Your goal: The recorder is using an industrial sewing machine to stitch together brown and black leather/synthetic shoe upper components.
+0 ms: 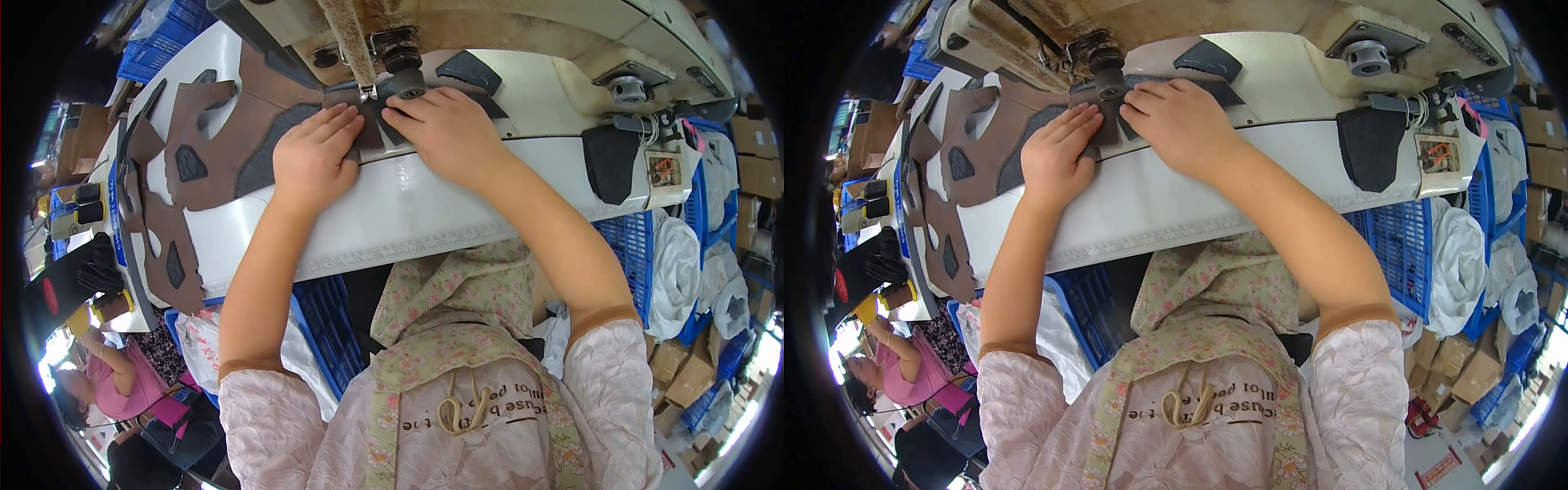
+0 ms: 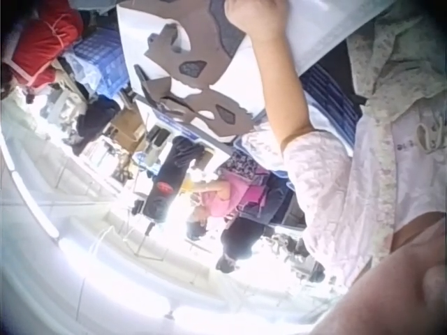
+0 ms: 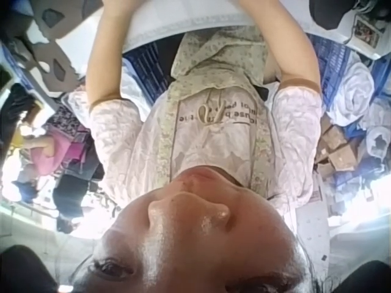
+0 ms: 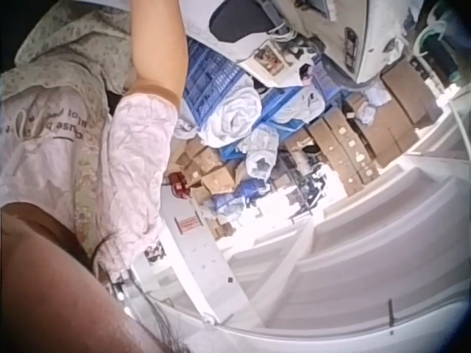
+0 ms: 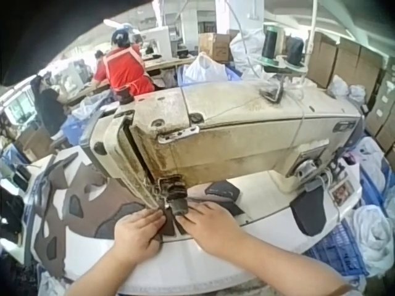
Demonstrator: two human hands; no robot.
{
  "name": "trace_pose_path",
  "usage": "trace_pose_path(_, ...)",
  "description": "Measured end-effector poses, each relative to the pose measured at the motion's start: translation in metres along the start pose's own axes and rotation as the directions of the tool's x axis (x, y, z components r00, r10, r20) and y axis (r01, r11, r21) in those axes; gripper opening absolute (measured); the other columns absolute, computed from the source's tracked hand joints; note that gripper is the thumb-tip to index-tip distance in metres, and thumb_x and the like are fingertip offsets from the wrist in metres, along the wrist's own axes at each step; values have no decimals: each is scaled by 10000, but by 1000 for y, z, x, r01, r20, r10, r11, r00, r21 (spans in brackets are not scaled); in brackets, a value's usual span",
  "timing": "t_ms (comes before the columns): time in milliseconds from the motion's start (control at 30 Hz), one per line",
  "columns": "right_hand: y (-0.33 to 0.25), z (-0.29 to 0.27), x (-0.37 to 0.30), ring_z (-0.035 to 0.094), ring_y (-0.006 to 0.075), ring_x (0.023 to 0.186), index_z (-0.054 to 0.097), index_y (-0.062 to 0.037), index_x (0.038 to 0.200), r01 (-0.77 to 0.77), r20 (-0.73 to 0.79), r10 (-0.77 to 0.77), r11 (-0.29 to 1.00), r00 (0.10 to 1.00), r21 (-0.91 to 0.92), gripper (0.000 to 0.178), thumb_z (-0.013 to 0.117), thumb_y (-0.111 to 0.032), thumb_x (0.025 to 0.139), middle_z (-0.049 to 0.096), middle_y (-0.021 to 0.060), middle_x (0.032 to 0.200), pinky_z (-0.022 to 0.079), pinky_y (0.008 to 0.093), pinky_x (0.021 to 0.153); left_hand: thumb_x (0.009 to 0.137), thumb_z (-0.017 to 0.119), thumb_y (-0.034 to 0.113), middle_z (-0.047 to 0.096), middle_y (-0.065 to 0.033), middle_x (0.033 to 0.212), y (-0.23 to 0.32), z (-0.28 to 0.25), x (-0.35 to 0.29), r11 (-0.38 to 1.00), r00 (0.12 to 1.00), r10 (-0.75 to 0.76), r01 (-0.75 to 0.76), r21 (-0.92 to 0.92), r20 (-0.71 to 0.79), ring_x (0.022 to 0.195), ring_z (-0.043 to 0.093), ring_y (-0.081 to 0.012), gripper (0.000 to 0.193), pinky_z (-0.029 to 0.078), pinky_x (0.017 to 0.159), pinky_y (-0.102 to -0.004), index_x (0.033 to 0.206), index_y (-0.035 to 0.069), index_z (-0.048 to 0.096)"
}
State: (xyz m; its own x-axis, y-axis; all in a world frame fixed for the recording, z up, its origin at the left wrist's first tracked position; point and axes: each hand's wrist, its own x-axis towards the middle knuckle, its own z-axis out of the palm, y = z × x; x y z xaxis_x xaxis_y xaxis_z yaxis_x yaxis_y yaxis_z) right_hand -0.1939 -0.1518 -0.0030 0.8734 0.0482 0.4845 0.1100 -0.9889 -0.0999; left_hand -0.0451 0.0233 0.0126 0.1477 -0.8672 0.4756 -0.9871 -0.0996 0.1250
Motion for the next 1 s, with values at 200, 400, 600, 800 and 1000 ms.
trace_pose_path(200, 2, -2, 0, 592, 210, 1160, 683, -72, 1110, -6, 1, 6, 1000, 1000, 2, 318, 552, -135, 828, 658, 48, 1187, 470, 351, 919, 618, 541, 26, 707, -107, 1126, 0, -2, 3, 999, 1000, -8, 8, -33, 8, 1104, 659, -256, 455, 528, 939, -366, 1033, 40, 728)
trace_pose_path(400, 5, -1, -1, 578, 206, 1190, 673, -84, 1151, -3, 2, 3, 1000, 1000, -21, 345, 551, -135, 832, 650, 36, 1226, 462, 355, 951, 629, 532, 17, 702, -117, 1131, -5, -9, 10, 996, 997, -18, 25, -91, 74, 1111, 652, -271, 451, 529, 934, -370, 1037, 34, 723)
trace_pose_path(600, 2, -2, -1, 558, 203, 1217, 662, -91, 1181, -14, 18, 15, 998, 1000, -63, 366, 559, -124, 831, 637, 31, 1262, 448, 360, 978, 641, 548, -6, 669, -115, 1210, 3, -11, 7, 1000, 990, -27, 28, -8, 141, 1167, 616, -275, 494, 507, 963, -379, 1110, 39, 695)
trace_pose_path(800, 2, -19, 2, 589, 208, 1060, 685, -97, 1101, 3, 69, -3, 1000, 998, -6, 315, 593, -119, 801, 652, 10, 1062, 464, 368, 914, 654, 553, -29, 643, -118, 1265, 16, -9, 4, 987, 984, -150, 155, -43, 101, 1209, 585, -290, 489, 475, 1004, -392, 1120, 43, 683)
trace_pose_path(1000, 4, -17, -1, 591, 199, 998, 708, -106, 1006, 59, 50, -64, 994, 997, 91, 249, 611, -121, 777, 635, -1, 969, 478, 359, 875, 652, 536, -47, 663, -146, 1229, 5, -9, 5, 910, 955, -271, 296, -292, 123, 1244, 567, -305, 395, 450, 1038, -383, 1004, 12, 706)
